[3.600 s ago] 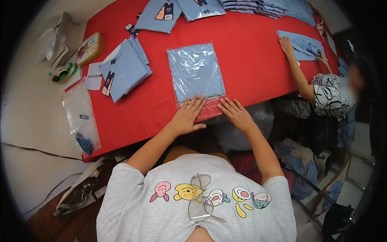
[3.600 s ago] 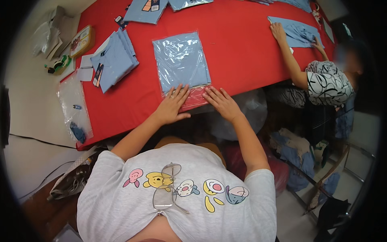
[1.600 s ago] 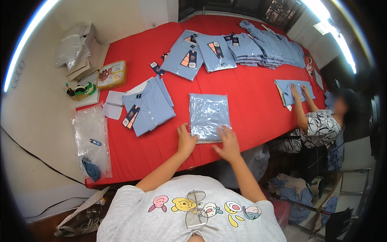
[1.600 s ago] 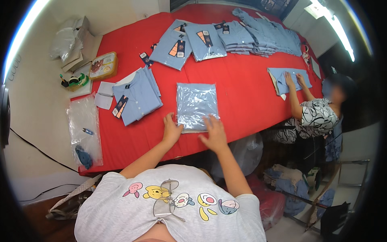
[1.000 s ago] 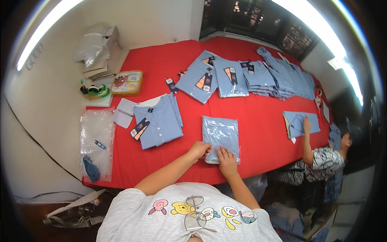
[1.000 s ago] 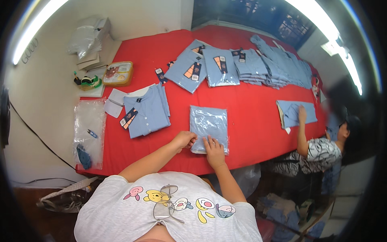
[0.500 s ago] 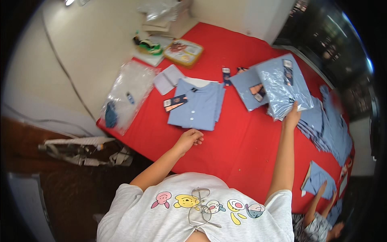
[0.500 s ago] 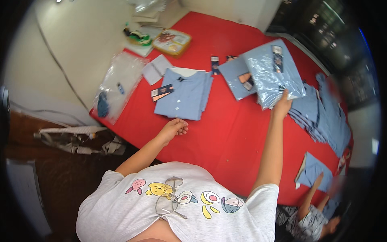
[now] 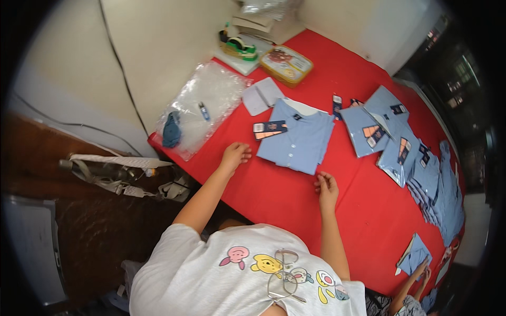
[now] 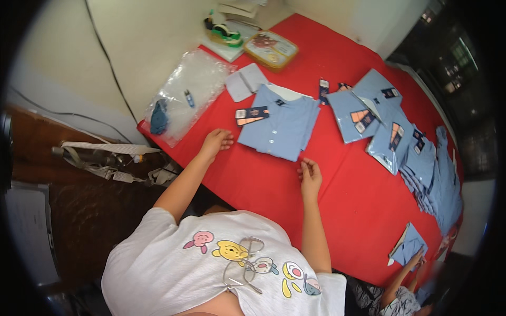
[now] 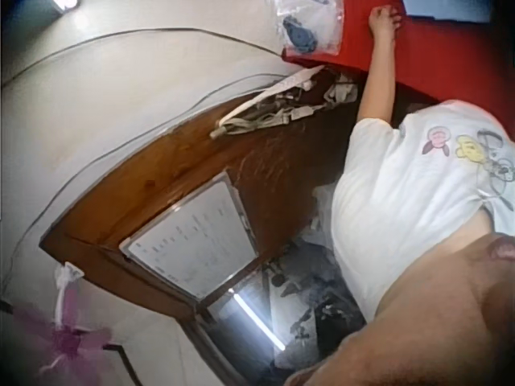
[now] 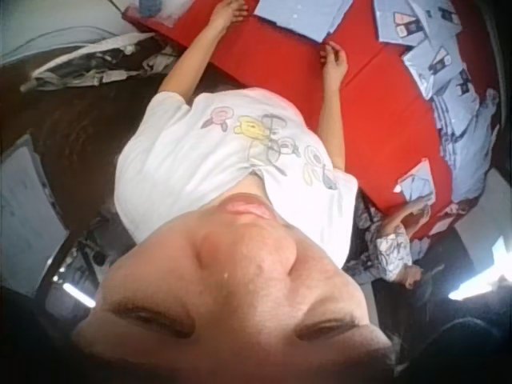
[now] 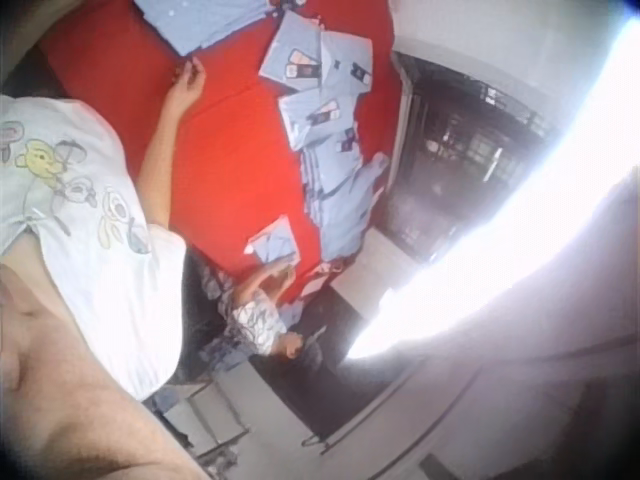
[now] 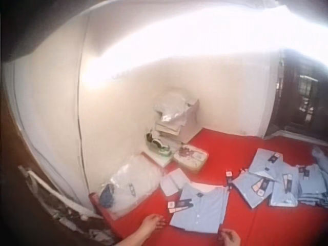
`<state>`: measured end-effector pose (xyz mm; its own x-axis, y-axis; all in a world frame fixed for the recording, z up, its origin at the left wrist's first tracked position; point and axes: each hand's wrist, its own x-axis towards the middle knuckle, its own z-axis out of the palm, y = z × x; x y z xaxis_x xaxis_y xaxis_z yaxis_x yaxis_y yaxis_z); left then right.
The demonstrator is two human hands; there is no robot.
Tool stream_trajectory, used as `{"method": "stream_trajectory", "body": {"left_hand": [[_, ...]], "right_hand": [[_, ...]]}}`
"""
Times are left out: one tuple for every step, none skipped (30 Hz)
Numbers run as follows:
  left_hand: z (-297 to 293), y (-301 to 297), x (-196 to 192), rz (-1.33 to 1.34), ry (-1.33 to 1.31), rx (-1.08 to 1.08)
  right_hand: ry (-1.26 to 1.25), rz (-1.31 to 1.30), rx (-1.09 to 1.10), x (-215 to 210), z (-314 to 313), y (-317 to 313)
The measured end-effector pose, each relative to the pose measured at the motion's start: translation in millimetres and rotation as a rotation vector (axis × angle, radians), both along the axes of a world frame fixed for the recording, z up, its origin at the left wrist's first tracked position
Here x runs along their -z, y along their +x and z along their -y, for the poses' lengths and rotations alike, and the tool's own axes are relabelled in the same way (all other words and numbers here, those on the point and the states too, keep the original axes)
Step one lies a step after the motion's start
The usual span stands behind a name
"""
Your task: The person places a folded blue shirt into a plastic bag, then removes the shirt, selects a spool of blue thread, and uses a needle to sew buttons onto the collar area of the shirt.
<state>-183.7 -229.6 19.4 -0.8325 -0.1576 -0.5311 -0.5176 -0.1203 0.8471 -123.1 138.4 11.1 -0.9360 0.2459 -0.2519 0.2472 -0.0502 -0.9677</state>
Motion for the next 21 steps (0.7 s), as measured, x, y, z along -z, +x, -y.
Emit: {"method": "stream_trajectory", "body": {"left_hand": [[10, -18, 11, -0.058, -0.074, -0.010], [26, -36, 20, -0.160, -0.296, 0.034], [44, -49, 25, -0.253, -0.519, 0.083], [56, -59, 19, -0.343, -0.693, 0.060], [70, -68, 12, -0.431, -0.869, 0.035], [82, -72, 7, -0.515, -1.045, 0.006], [98, -76, 8, -0.582, -1.240, -0.098], [117, -76, 8, -0.645, -1.435, -0.204], [135, -77, 11, -0.705, -1.624, -0.314], [154, -75, 22, -0.636, -1.665, -0.331], [173, -70, 34, -0.564, -1.705, -0.348], [187, -68, 38, -0.488, -1.667, -0.285], [200, -68, 40, -0.416, -1.631, -0.222], [210, -70, 31, -0.346, -1.520, -0.082], [218, -73, 17, -0.274, -1.408, 0.051], [220, -78, 1, -0.310, -1.352, 0.027], [223, -86, -17, -0.344, -1.295, 0.003], [228, -88, -40, -0.371, -1.247, -0.027], [230, -91, -63, -0.473, -1.220, -0.056], [228, -94, -86, -0.573, -1.192, -0.085], [225, -93, -109, -0.671, -1.162, -0.118]], "right_hand": [[0.026, 0.007, -0.076, -5, 15, 4], [0.042, 0.005, -0.113, -11, 25, 7], [0.059, 0.005, -0.146, -18, 30, 13], [0.084, 0.009, -0.161, -18, 30, 21], [0.098, -0.002, -0.142, -15, 30, 27], [0.115, -0.015, -0.125, -11, 29, 33], [0.129, -0.029, -0.107, -9, 28, 40], [0.123, 0.008, -0.088, -6, 27, 48], [0.122, 0.044, -0.065, -6, 26, 56], [0.118, 0.081, -0.045, -7, 27, 64], [0.124, 0.085, -0.049, -7, 30, 72], [0.137, 0.092, -0.044, -5, 32, 81], [0.145, 0.096, -0.033, -4, 35, 88], [0.153, 0.111, -0.037, -4, 38, 93], [0.159, 0.125, -0.047, -5, 42, 97], [0.166, 0.142, -0.053, -7, 44, 101], [0.179, 0.111, -0.049, -9, 46, 102], [0.184, 0.078, -0.055, -11, 51, 97], [0.190, 0.047, -0.058, -13, 57, 93], [0.207, 0.034, -0.079, -18, 63, 88], [0.224, 0.019, -0.103, -26, 69, 81]]}}
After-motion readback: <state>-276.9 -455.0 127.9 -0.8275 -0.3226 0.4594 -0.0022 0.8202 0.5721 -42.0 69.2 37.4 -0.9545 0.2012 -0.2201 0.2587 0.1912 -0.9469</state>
